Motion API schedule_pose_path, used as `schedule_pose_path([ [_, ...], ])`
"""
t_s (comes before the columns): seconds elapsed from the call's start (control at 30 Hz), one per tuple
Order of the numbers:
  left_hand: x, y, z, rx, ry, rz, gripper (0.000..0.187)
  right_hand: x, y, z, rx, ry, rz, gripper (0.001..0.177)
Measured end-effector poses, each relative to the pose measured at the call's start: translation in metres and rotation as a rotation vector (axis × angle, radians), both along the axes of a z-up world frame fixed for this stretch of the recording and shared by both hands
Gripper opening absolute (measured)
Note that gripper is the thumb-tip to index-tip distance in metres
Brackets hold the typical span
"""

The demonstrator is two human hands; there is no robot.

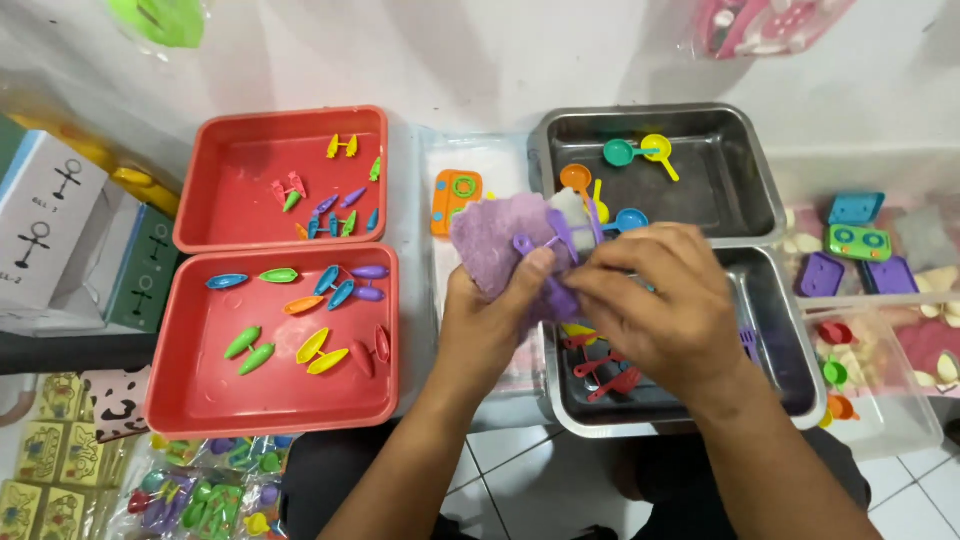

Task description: Cleaning small plastic toy parts with a cloth and sorting them into trays and plastic bags.

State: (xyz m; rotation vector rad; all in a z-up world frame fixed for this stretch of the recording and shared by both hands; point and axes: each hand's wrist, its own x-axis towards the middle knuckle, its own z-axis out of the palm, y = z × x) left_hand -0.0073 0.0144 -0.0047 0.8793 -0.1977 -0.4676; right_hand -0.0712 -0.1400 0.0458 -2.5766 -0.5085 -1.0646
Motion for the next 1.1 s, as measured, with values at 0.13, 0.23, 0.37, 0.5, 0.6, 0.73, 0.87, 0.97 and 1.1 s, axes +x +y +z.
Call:
schedule_pose_path([
  [0.13,0.007,0.005,0.004,0.193,-0.132,0.148,0.019,0.0,-0.011,-0.001,0.05,0.103,0.075,0.036],
  [0.23,0.008,0.007,0.003,0.416,-0.276,0.144,0.018,-0.002,-0.013,0.002,0.361,0.185,0.024,0.043],
  [0.37,0.003,0.004,0.004,0.395,-0.275,0.088,0.013,0.002,-0.015,0.004,0.533,0.365,0.043,0.041],
  [0.5,0.002,0.002,0.007,0.339,-0.245,0.04,0.02,0.004,-0.021,0.001,0.682,0.506,0.082,0.022],
  [0.6,0.003,0.003,0.003,0.404,-0.269,-0.015,0.022,0.005,-0.025,0.0,0.693,0.511,0.071,0.026],
  [0.73,-0.001,0.003,0.01,0.477,-0.42,0.03,0.014,0.005,-0.02,0.001,0.657,0.514,0.103,0.029],
  [0.87,0.0,0.002,0.011,0.555,-0.398,-0.027,0.018,0.006,-0.029,-0.006,0.71,0.477,0.037,0.016],
  [0.97,0.006,0.006,0.001,0.488,-0.348,-0.118,0.031,0.006,-0.043,-0.021,0.845,0.464,0.012,0.013],
  [1.1,0.007,0.004,-0.016,0.49,-0.341,-0.199,0.055,0.004,-0.045,-0.033,1.041,0.522,0.058,0.014],
])
